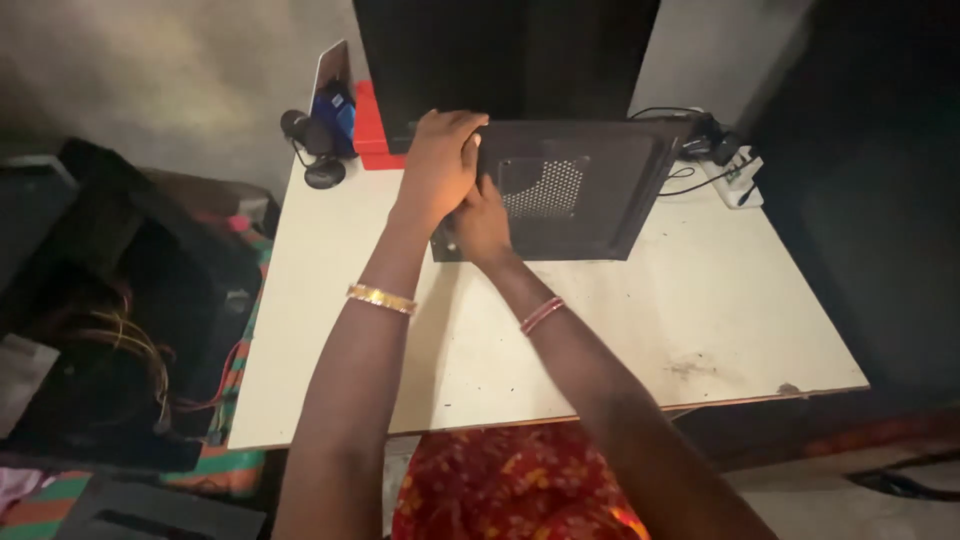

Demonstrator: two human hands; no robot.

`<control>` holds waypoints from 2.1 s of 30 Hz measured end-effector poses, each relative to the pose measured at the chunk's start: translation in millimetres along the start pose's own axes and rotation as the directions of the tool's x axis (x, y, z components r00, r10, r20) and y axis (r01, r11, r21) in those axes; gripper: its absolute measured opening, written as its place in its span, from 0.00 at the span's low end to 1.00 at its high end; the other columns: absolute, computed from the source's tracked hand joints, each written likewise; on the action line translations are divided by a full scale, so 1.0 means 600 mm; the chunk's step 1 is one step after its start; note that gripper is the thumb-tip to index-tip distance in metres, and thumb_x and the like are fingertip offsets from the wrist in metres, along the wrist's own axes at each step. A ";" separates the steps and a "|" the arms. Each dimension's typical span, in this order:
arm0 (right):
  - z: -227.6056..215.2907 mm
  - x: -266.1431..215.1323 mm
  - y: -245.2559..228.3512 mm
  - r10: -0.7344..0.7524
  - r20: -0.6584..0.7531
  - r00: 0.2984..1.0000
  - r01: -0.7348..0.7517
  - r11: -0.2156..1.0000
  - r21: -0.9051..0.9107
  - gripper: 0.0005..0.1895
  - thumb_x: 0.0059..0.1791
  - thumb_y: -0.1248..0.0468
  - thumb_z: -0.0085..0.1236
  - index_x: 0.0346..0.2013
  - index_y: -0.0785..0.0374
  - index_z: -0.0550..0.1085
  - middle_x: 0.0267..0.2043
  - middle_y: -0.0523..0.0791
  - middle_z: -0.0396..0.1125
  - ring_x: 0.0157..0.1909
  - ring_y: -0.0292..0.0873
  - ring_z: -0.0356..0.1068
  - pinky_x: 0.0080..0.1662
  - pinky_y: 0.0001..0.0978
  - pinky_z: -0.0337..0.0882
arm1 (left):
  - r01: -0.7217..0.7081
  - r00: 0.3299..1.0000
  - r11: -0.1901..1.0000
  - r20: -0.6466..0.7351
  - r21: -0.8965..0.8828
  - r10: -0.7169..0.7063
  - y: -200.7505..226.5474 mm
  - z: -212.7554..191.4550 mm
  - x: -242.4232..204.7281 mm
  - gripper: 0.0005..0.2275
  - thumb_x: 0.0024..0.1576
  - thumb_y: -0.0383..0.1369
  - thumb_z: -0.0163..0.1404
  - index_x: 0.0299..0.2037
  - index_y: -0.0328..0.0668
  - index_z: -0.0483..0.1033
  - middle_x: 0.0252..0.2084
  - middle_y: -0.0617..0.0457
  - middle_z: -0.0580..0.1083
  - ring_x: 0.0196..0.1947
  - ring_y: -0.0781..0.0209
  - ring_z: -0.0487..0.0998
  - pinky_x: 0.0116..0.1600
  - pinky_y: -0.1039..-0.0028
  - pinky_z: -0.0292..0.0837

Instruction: The recorder cleans a black metal computer case panel or filter using a purple cloth on a desk.

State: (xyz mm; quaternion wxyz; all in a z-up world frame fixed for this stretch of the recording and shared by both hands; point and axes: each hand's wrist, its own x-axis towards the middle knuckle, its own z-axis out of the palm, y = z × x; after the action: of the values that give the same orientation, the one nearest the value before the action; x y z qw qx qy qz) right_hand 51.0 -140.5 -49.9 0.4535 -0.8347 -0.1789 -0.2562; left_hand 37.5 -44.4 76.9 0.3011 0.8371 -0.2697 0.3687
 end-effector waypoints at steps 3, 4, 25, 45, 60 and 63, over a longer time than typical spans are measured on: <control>-0.023 -0.040 0.017 -0.021 0.160 0.987 0.066 0.957 -0.281 0.25 0.49 0.56 0.54 0.61 0.56 0.69 0.54 0.55 0.63 0.56 0.60 0.65 0.56 0.50 0.69 | -0.043 0.998 0.999 -0.035 0.027 0.044 0.000 0.014 0.004 0.11 0.60 0.26 0.52 0.52 0.39 0.79 0.51 0.46 0.77 0.56 0.43 0.73 0.69 0.53 0.62; -0.028 -0.055 0.020 0.065 0.242 0.968 0.004 0.961 -0.275 0.25 0.53 0.54 0.54 0.63 0.56 0.68 0.52 0.57 0.63 0.54 0.61 0.65 0.55 0.53 0.68 | -0.068 0.995 0.996 -0.064 0.052 0.071 -0.001 0.016 0.008 0.12 0.58 0.25 0.54 0.52 0.39 0.79 0.50 0.45 0.77 0.55 0.42 0.73 0.66 0.52 0.63; -0.334 -0.045 0.189 -0.390 -0.191 0.901 0.133 0.667 -0.733 0.46 0.41 0.74 0.62 0.74 0.67 0.58 0.74 0.57 0.50 0.72 0.61 0.56 0.68 0.55 0.61 | -0.087 0.969 0.995 -0.226 0.050 0.096 0.009 0.028 -0.003 0.08 0.62 0.20 0.52 0.48 0.39 0.77 0.47 0.47 0.76 0.54 0.44 0.73 0.68 0.52 0.62; -0.297 -0.145 0.175 0.283 -0.085 0.955 -0.294 0.942 -0.164 0.34 0.36 0.79 0.59 0.57 0.58 0.75 0.60 0.53 0.65 0.61 0.55 0.67 0.53 0.41 0.73 | -0.060 0.977 0.995 -0.202 0.078 0.075 0.002 0.032 -0.012 0.20 0.50 0.14 0.50 0.52 0.41 0.74 0.51 0.48 0.74 0.59 0.46 0.71 0.74 0.48 0.54; -0.076 -0.007 0.049 -0.188 -0.291 0.938 0.252 0.947 0.201 0.35 0.53 0.68 0.51 0.74 0.65 0.54 0.72 0.55 0.52 0.70 0.53 0.53 0.70 0.46 0.55 | -0.062 0.974 0.993 -0.212 0.097 0.081 -0.005 0.042 -0.007 0.18 0.52 0.17 0.50 0.52 0.40 0.75 0.51 0.47 0.74 0.59 0.46 0.71 0.75 0.49 0.56; -0.009 -0.027 0.042 -0.291 -0.014 0.957 0.291 0.950 0.117 0.25 0.57 0.64 0.46 0.69 0.61 0.63 0.69 0.48 0.58 0.68 0.48 0.59 0.69 0.41 0.62 | -0.086 0.971 0.994 -0.219 0.060 0.098 -0.001 0.034 -0.008 0.13 0.57 0.20 0.50 0.52 0.40 0.75 0.51 0.47 0.75 0.57 0.46 0.72 0.74 0.49 0.57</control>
State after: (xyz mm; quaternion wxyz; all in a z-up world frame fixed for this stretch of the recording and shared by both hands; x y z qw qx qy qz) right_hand 50.1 -159.0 -73.6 0.4589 -0.7715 -0.3156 -0.3076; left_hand 44.5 -57.1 62.0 0.2906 0.7847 -0.2636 0.4799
